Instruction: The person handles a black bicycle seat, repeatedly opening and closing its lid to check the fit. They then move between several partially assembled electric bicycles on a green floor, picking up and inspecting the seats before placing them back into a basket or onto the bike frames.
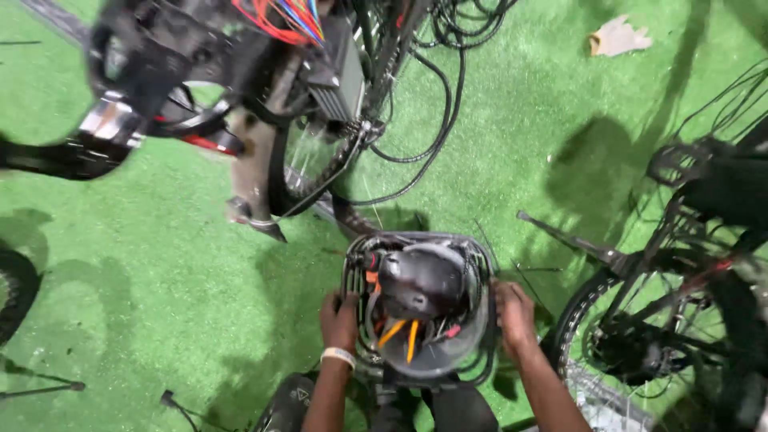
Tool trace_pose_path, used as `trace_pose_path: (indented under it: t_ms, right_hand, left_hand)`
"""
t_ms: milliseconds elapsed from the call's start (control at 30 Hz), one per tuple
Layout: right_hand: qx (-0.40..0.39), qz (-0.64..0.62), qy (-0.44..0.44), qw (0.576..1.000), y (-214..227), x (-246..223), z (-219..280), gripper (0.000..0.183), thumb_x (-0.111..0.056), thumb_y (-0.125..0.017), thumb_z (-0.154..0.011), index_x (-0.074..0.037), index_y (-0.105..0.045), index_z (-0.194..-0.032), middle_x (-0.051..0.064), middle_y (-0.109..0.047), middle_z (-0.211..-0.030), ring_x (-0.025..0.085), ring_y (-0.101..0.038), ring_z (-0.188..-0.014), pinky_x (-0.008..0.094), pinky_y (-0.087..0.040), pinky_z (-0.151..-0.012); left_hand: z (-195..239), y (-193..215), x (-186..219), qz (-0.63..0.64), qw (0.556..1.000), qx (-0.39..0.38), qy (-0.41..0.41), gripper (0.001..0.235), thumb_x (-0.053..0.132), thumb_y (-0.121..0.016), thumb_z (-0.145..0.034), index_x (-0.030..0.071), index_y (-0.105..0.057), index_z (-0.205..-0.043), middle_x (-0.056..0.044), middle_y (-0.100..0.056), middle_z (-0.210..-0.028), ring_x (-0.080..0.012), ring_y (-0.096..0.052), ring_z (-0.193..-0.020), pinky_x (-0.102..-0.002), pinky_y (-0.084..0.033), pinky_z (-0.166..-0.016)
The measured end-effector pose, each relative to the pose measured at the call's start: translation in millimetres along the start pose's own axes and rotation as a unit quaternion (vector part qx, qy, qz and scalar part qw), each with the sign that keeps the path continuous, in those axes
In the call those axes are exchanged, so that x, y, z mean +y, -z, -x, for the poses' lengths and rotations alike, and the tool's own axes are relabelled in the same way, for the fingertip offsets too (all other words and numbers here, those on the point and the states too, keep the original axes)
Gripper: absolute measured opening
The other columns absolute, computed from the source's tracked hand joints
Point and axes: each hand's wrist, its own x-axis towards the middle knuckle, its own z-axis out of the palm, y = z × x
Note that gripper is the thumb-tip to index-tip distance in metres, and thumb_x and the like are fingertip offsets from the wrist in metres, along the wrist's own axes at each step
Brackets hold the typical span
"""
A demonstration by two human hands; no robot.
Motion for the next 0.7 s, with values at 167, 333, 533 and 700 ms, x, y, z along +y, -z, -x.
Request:
trace_pose_path:
  t_ms: [167, 333, 533, 700]
  right_hand:
    - [0.011, -0.057, -0.043, 0.997, 71, -166, 176, 0.038, -0.034, -0.063, -0.086, 0.003, -0.067, -0.091, 0.015, -0.066, -0.089, 0.023, -0.057, -0.086, 0.033, -0.043, -0.080]
    - [-0.117, 0.045, 0.072, 0.990, 134, -260, 295, 0.043, -0.031, -0.074, -0.085, -0.013, -0.045, -0.058, 0.002, -0.042, -0.055, 0.014, -0.035, -0.054, 0.031, -0.026, -0.051]
    - [-0.206, 0.183, 0.193, 0.942, 135, -337, 391, 0.040, -0.035, -0.066, -0.090, -0.011, -0.052, -0.063, 0.005, -0.047, -0.057, 0.017, -0.041, -0.053, 0.032, -0.030, -0.054]
    - [-0.238, 0.072, 0.252, 0.935, 90, -377, 434, 0.039, -0.021, -0.067, -0.091, -0.015, -0.046, -0.059, -0.001, -0.040, -0.053, 0.013, -0.034, -0.049, 0.030, -0.026, -0.049]
  left_hand:
    - [113, 81, -11, 0.057, 0.991, 0.109, -0.045, 0.011, 0.020, -0.067, -0.070, 0.009, -0.069, -0.070, -0.009, -0.066, -0.068, -0.0203, -0.056, -0.070, -0.037, -0.042, -0.065]
    - [244, 179, 44, 0.219, 0.971, 0.094, 0.021, 0.014, 0.015, -0.068, -0.074, 0.003, -0.063, -0.070, -0.014, -0.055, -0.049, -0.0186, -0.041, -0.040, -0.032, -0.028, -0.038]
    - [352, 292, 139, 0.313, 0.949, 0.015, -0.026, 0.010, 0.015, -0.063, -0.085, 0.005, -0.064, -0.085, -0.008, -0.058, -0.067, -0.0153, -0.044, -0.054, -0.029, -0.030, -0.046]
    - [400, 365, 205, 0.309, 0.948, 0.068, -0.015, 0.006, 0.014, -0.059, -0.080, 0.008, -0.061, -0.080, 0.000, -0.040, -0.061, -0.0139, -0.033, -0.053, -0.032, -0.023, -0.048]
